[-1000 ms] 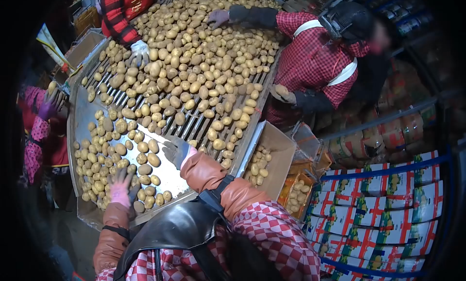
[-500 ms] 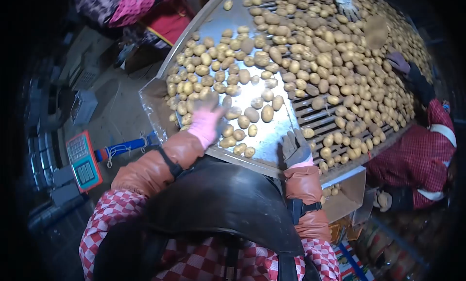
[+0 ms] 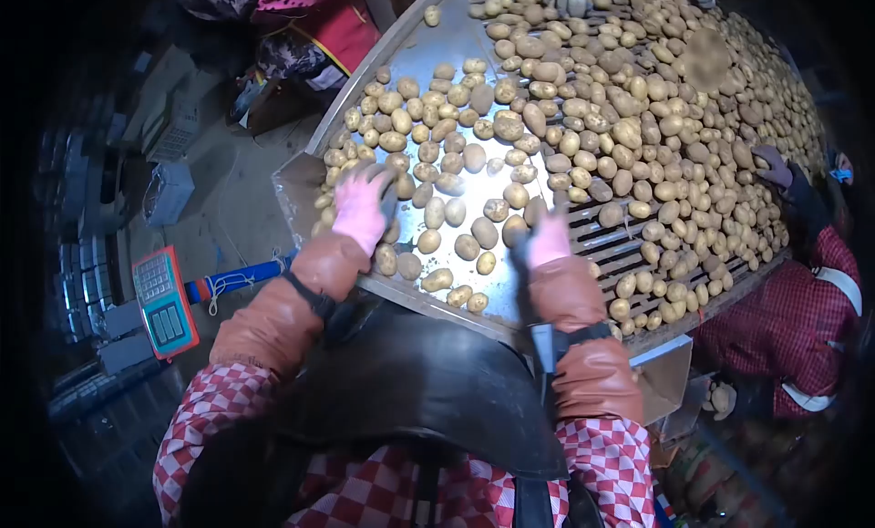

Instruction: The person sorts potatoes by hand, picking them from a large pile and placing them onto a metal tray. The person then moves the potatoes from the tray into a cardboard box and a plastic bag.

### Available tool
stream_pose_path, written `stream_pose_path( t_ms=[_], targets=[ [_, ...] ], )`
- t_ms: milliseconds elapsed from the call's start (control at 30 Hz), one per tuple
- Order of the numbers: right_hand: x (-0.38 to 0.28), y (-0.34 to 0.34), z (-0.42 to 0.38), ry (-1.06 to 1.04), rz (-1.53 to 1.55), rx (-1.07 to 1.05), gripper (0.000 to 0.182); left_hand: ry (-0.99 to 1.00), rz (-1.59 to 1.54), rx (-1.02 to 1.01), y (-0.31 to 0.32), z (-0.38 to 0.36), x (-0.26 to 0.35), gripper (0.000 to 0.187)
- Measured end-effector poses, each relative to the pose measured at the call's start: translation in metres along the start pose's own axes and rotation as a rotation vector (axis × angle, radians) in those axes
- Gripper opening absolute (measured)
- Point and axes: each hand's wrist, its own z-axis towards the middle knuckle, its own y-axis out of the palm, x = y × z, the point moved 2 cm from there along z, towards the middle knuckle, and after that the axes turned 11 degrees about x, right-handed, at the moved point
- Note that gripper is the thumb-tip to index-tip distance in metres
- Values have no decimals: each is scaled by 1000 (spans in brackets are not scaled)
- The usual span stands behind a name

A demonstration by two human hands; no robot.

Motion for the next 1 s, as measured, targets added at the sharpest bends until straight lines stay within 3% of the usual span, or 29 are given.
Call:
stream_pose_path(
  t_ms=[33, 100, 167, 200, 233, 300, 367, 433, 467, 500, 567, 600, 667, 733, 767, 833, 933, 1000],
  targets=[
    [-12, 12, -26, -604, -770, -84, 57, 132, -90, 99, 9, 21, 8, 29],
    [-30, 27, -44, -453, -825, -524, 59, -15, -191, -68, 41, 71, 9, 34],
    [-14, 28, -59, -567, -579, -633, 54, -197, -85, -119, 32, 123, 31, 43],
    [-7, 28, -60, -392, -471, -718, 52, -198, -72, -37, 46, 135, 29, 53],
    [-4, 22, -60, -387, -476, -713, 52, -197, -80, -41, 62, 133, 33, 53],
    [-12, 7, -59, 190, 83, -674, 47, -87, 162, -314, 77, 130, 57, 59],
    [-23, -13, -46, -38, -108, -552, 44, 161, 16, -255, 78, 87, 67, 62],
    [0, -28, -28, 111, 95, -424, 43, 352, -155, -234, 50, 48, 56, 54],
    [-3, -37, -24, 115, 153, -351, 40, 342, -206, -281, 42, 36, 42, 49],
    [-7, -46, -19, 116, 209, -278, 36, 406, -199, -121, 35, 29, 28, 39],
    [0, -59, -11, 60, 245, -206, 36, 48, -116, -95, 35, 28, 6, 30],
    [3, -63, -9, 176, 275, -164, 36, 60, -115, -103, 38, 34, 9, 30],
    [2, -65, -8, 293, 312, -112, 36, 165, -184, 154, 42, 65, 26, 31],
    [-4, -58, -13, 298, 287, -76, 36, 269, -262, 24, 43, 112, 72, 39],
    [-6, -53, -15, 275, 328, -90, 35, 185, -260, -161, 45, 141, 96, 50],
    [-15, -46, -16, 257, 309, -123, 36, 6, -123, -449, 74, 179, 118, 49],
    [-19, -43, -16, 261, 328, -134, 39, 0, -120, -389, 118, 185, 109, 42],
    [-25, -46, -22, 277, 328, -107, 39, -38, -112, -403, 108, 189, 109, 36]
  ],
)
